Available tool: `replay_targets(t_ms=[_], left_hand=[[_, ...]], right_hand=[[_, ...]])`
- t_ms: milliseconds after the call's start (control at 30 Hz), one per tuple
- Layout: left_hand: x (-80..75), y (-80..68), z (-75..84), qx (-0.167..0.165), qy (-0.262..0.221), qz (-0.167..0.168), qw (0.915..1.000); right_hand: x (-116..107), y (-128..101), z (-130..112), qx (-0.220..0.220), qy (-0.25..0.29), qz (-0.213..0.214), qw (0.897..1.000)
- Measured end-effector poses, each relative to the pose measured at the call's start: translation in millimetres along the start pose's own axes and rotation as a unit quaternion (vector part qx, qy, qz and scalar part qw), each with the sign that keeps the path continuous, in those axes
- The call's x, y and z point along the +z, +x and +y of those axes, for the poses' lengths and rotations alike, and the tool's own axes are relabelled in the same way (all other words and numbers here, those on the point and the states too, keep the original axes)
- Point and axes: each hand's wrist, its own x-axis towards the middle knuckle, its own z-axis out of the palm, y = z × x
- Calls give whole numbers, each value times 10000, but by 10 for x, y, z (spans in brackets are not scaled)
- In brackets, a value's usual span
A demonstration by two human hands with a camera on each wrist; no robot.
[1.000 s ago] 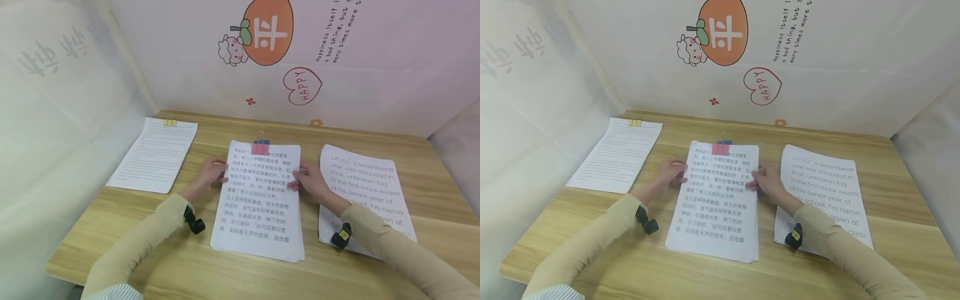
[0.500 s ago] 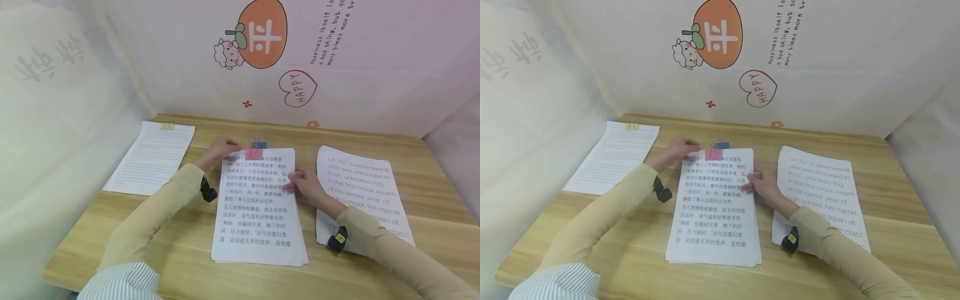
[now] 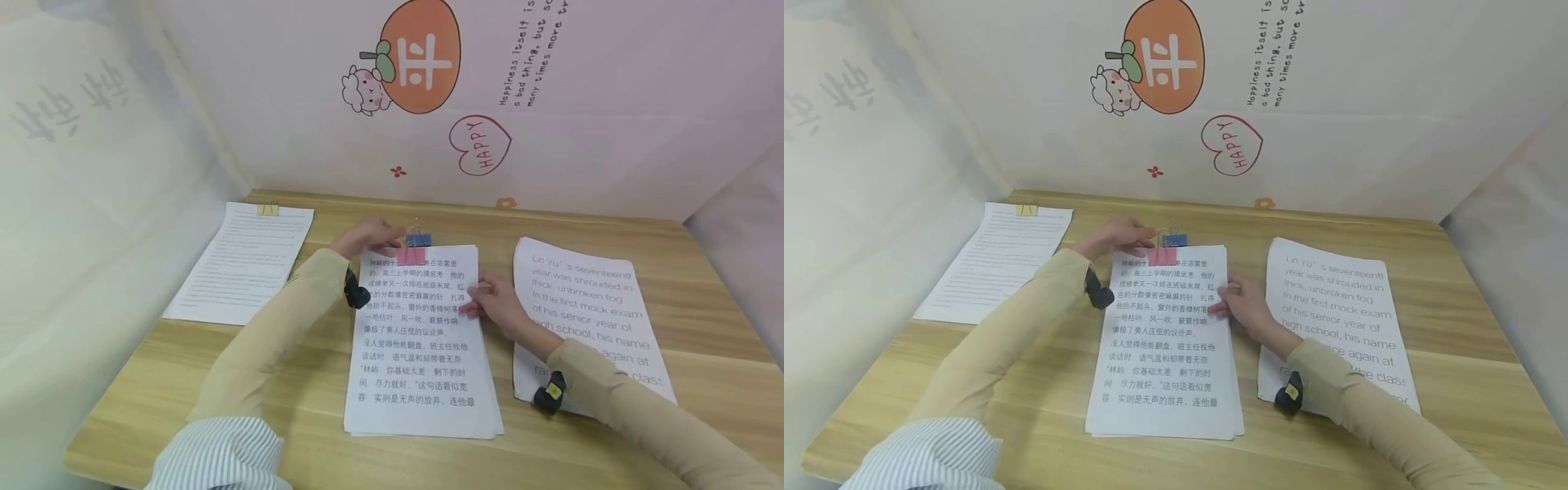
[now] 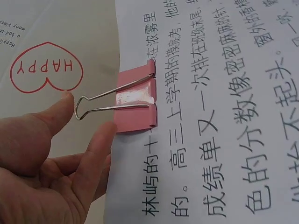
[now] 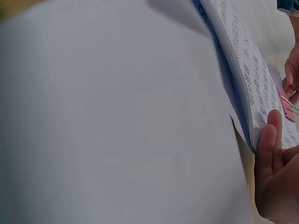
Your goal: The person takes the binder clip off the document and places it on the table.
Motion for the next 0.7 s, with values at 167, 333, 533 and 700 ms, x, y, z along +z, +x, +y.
replay_targets(t_ms=[167,333,533,700], left_hand=[[4,99,64,-155,-521,-448,9975],[-6,149,64,-269,-1199,-796,9892],[-10,191,53,-298,-1586,-998,9818],[-14,211,25,-357,-1568,-987,9820]], right_hand=[[2,-4,-1,68,120,-14,9999],[9,-14,-3,103,126,-32,9999],[-8,-31,6,10,45,-28,10000],[-15,-50,7,30,59,-52,10000]])
